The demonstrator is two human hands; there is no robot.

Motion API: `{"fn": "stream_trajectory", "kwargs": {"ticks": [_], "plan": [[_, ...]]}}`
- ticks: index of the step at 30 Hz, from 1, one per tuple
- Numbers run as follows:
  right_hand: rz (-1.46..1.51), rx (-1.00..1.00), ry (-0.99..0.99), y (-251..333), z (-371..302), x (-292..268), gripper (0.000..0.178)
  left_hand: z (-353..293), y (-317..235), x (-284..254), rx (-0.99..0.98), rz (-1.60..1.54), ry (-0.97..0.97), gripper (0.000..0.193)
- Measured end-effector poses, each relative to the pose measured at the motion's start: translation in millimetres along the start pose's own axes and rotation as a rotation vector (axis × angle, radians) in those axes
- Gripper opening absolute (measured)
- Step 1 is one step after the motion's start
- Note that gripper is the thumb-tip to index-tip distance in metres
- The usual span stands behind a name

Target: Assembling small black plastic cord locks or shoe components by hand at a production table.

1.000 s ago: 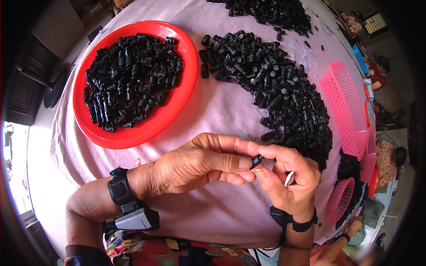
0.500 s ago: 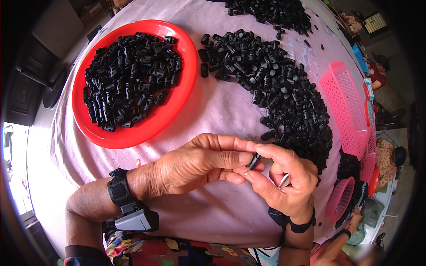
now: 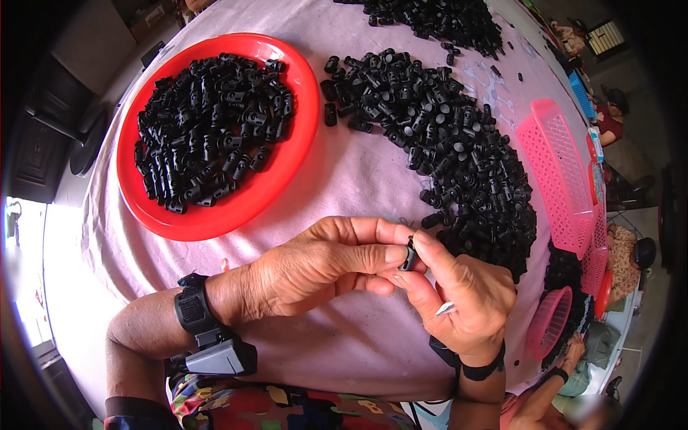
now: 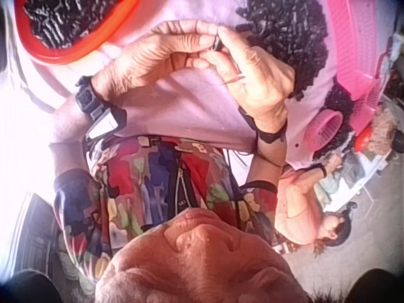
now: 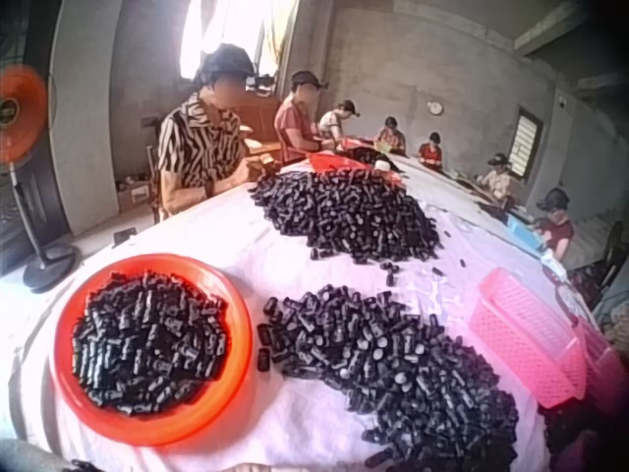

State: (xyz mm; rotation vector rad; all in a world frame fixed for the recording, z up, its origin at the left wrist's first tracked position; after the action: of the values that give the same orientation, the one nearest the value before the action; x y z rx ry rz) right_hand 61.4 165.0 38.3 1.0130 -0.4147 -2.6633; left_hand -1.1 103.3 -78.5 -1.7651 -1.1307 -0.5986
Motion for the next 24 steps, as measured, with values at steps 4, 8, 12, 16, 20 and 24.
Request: {"fn": "stream_trajectory", "kwargs": {"ticks": [4, 8, 12, 16, 20, 24], "plan": [[-0.081, -0.047, 0.003, 7.4, 0.8, -1.5, 0.036, -1.3, -1.9, -0.8, 0.014, -0.039, -0.029, 0.026], [-0.161, -0.17, 0.027, 8.7, -6.4, -2.4, 0.036, -1.0, -1.7, 0.7, 0.023, -0.042, -0.043, 0.025], [-0.205, -0.261, 0.015, 16.6, -9.6, -4.3, 0.038, -0.2, -1.1, 1.0, 0.024, -0.034, -0.06, 0.025], [-0.2, -0.266, 0.028, 23.0, -6.5, -2.7, 0.033, 0.2, -0.3, -0.9, 0.025, -0.029, -0.082, 0.024], [-0.103, -0.074, -0.012, 13.9, -0.3, -2.6, 0.029, -0.6, -2.6, 1.1, 0.041, -0.062, -0.046, 0.023], [-0.147, 0.124, 0.07, -8.7, -2.6, -1.8, 0.045, -1.0, -2.3, 7.1, 0.033, -0.032, -0.005, 0.023]]}}
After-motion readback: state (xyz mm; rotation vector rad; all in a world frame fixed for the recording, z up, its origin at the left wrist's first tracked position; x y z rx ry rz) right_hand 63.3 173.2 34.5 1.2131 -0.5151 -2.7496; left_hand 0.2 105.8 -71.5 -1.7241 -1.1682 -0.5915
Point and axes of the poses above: each hand's wrist, its own z-axis towards the middle knuckle, its own x-axis out of the palm, y = z × x, the point moved 9 cm from there along z, towards the middle knuckle, and after that the axes turned 13 degrees about -y, right-handed, at the moved point
